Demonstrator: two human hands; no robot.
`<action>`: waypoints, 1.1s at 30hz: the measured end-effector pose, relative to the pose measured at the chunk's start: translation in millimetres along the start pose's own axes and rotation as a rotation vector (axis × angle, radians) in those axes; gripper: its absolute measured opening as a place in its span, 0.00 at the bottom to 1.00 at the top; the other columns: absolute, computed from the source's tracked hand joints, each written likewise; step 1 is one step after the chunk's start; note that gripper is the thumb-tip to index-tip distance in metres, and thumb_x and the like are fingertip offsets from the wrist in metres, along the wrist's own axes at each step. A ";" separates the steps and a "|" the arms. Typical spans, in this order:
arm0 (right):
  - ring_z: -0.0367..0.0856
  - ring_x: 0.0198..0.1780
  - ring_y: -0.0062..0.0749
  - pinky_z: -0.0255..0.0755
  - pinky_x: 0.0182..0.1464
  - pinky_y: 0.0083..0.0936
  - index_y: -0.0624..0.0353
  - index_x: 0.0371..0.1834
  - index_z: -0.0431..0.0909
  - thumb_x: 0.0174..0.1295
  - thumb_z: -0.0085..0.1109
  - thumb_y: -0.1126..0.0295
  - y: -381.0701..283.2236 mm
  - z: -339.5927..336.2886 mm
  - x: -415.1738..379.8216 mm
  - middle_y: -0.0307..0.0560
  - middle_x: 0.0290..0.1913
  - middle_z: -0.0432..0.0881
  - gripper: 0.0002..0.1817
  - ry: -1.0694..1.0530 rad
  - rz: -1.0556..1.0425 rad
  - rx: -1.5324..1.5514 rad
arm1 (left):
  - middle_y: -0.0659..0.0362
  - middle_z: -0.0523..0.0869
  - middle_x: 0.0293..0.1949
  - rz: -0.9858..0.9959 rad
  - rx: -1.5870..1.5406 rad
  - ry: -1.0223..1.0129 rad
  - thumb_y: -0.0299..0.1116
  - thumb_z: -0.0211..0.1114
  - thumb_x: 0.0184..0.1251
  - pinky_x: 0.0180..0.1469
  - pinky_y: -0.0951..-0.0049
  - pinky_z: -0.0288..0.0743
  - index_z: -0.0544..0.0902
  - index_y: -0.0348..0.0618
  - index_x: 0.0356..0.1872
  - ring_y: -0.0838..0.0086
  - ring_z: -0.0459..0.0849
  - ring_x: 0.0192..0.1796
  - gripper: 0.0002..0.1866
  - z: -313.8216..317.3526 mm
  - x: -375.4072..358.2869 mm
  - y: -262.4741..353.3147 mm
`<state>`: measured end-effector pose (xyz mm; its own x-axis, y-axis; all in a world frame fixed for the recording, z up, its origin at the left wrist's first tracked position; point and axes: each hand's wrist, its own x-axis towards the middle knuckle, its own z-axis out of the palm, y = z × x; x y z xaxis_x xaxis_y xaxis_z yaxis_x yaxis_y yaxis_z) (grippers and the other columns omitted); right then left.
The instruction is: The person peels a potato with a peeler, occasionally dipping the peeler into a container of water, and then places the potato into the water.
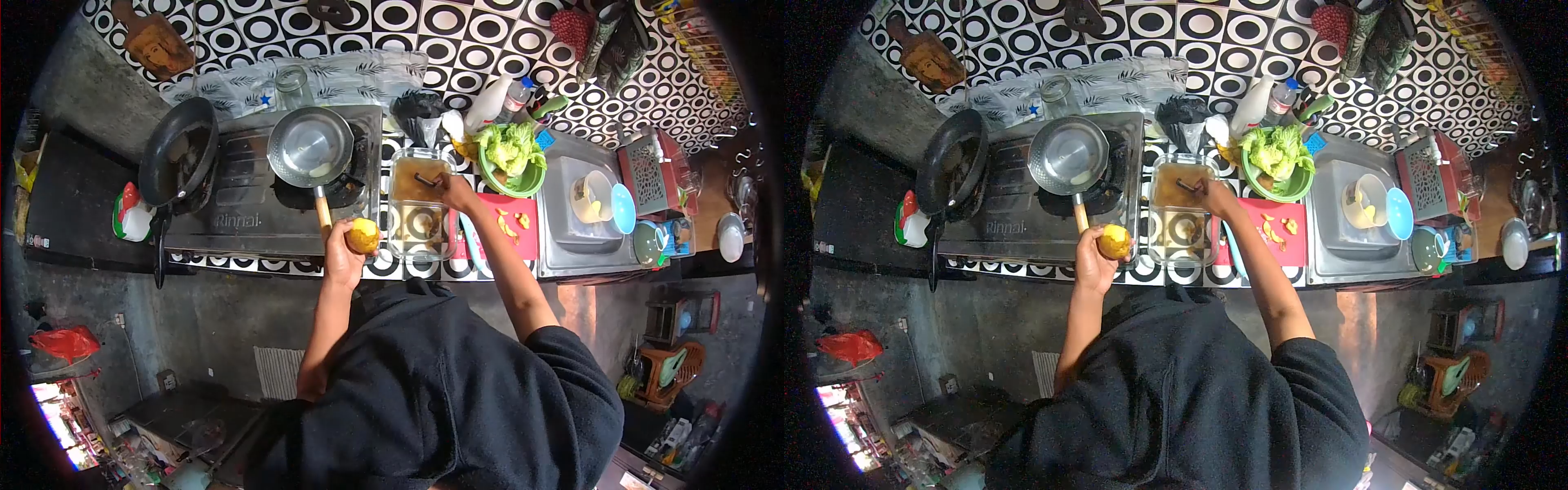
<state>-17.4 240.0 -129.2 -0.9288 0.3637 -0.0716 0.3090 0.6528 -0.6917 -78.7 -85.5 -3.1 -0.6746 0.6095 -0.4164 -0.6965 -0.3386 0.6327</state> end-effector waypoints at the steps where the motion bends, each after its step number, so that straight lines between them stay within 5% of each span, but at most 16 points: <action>1: 0.86 0.36 0.40 0.77 0.42 0.35 0.68 0.47 0.80 0.56 0.61 0.71 -1.4 -1.0 -1.5 0.56 0.33 0.85 0.16 -0.010 -0.032 -0.070 | 0.50 0.85 0.35 -0.001 -0.002 0.010 0.42 0.54 0.68 0.34 0.64 0.77 0.76 0.42 0.44 0.59 0.86 0.40 0.15 0.0 0.4 0.0; 7: 0.84 0.48 0.56 0.76 0.49 0.44 0.62 0.45 0.82 0.54 0.63 0.70 -9.0 -1.1 -3.4 0.62 0.42 0.85 0.14 -0.062 0.010 -0.088 | 0.50 0.85 0.35 -0.012 -0.011 -0.011 0.42 0.53 0.68 0.34 0.64 0.77 0.76 0.41 0.43 0.60 0.86 0.40 0.14 -5.5 4.3 4.5; 13: 0.86 0.43 0.49 0.77 0.46 0.38 0.66 0.45 0.80 0.56 0.59 0.73 -40.1 -9.8 -11.9 0.60 0.38 0.86 0.14 -0.092 0.125 -0.047 | 0.51 0.85 0.35 -0.039 -0.003 -0.049 0.42 0.53 0.68 0.33 0.65 0.77 0.76 0.42 0.41 0.60 0.86 0.40 0.13 -7.4 8.5 13.1; 22: 0.85 0.39 0.52 0.77 0.42 0.40 0.62 0.43 0.80 0.57 0.59 0.72 -20.9 10.3 -11.6 0.58 0.35 0.85 0.11 0.046 -0.028 -0.114 | 0.55 0.86 0.35 -0.114 0.015 -0.085 0.43 0.54 0.68 0.33 0.64 0.77 0.76 0.47 0.44 0.63 0.87 0.39 0.13 -17.2 19.1 19.5; 33: 0.84 0.35 0.50 0.76 0.41 0.40 0.65 0.42 0.83 0.63 0.54 0.68 -29.0 3.1 -8.8 0.59 0.32 0.85 0.13 -0.057 0.039 -0.140 | 0.52 0.86 0.35 -0.084 0.004 -0.076 0.43 0.54 0.68 0.35 0.63 0.75 0.77 0.45 0.41 0.60 0.86 0.41 0.13 -25.4 22.0 19.5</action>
<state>-18.8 215.9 -110.7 -0.9246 0.3544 -0.1398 0.3665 0.7269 -0.5808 -113.3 -96.9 -16.5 -0.5932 0.6881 -0.4178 -0.7489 -0.2813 0.6000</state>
